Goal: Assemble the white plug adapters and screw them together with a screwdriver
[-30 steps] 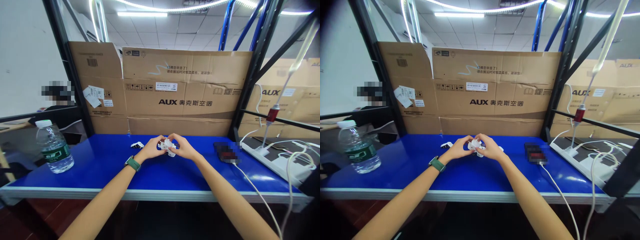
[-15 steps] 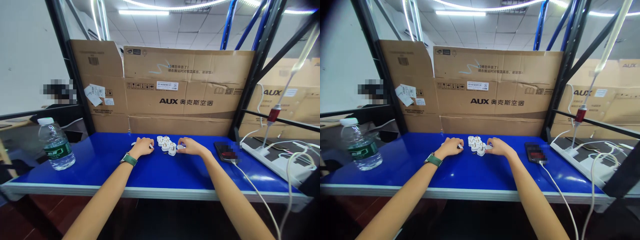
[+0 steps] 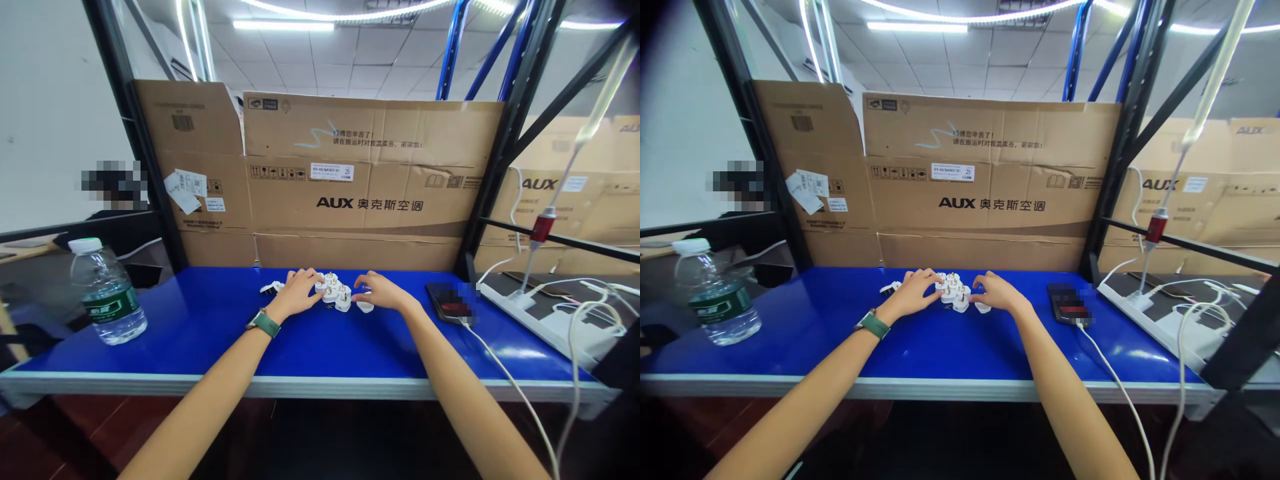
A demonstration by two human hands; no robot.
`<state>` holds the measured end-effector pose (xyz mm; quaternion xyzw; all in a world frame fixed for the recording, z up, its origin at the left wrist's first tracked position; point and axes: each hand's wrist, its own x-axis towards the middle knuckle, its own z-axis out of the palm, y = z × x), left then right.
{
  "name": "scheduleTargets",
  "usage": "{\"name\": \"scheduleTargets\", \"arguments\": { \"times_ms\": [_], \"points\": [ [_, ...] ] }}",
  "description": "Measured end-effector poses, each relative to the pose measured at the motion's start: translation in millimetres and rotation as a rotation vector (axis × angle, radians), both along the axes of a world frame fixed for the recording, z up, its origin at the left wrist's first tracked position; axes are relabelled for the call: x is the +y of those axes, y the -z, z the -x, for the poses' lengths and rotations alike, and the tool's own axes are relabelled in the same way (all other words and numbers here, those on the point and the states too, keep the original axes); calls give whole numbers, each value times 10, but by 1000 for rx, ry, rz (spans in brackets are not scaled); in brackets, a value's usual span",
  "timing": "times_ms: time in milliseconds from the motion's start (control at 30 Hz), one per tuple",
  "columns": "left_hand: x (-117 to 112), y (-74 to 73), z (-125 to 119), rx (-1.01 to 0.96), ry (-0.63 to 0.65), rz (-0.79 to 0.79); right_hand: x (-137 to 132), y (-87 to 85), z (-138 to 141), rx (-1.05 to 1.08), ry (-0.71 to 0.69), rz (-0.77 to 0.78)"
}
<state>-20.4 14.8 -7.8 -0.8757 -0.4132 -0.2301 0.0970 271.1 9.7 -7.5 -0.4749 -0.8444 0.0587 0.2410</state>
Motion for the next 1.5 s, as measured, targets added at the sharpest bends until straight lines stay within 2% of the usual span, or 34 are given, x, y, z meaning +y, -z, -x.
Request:
{"name": "scheduleTargets", "arguments": {
  "times_ms": [100, 300, 400, 467, 533, 567, 633, 700, 767, 833, 933, 1100, 1267, 1500],
  "points": [
    [-14, 51, -124, 28, 66, -20, -22, -41, 39, 68, -19, -55],
    [19, 105, -181, 21, 52, -4, -49, -71, 77, 78, -54, -93],
    [-4, 21, -147, -32, 57, 7, -48, -84, 95, 146, -40, -147],
    [-46, -81, -99, -90, 72, 3, -39, -106, 109, 274, 4, -225],
    [-105, -191, -47, -164, 141, 7, -34, -145, 123, 460, 48, -268],
    [-139, -237, -29, -195, 206, 40, -37, -171, 130, 575, 52, -242],
    [-207, -290, -28, -227, 346, 140, -63, -236, 146, 842, -5, -92],
    [-265, -281, -80, -218, 454, 251, -120, -307, 167, 1091, -138, 126],
    [-302, -224, -167, -186, 549, 360, -200, -366, 203, 1211, -294, 300],
    [-316, -150, -251, -155, 610, 428, -280, -395, 261, 1234, -383, 412],
    [-309, -73, -312, -131, 606, 459, -354, -363, 393, 1222, -453, 513],
    [-287, -60, -292, -43, 539, 425, -374, -226, 611, 1244, -582, 551],
    [-286, -48, -299, -37, 556, 393, -401, -176, 687, 1134, -571, 571],
    [-255, -4, -308, -68, 569, 426, -401, -151, 700, 1145, -622, 616]
  ]
}}
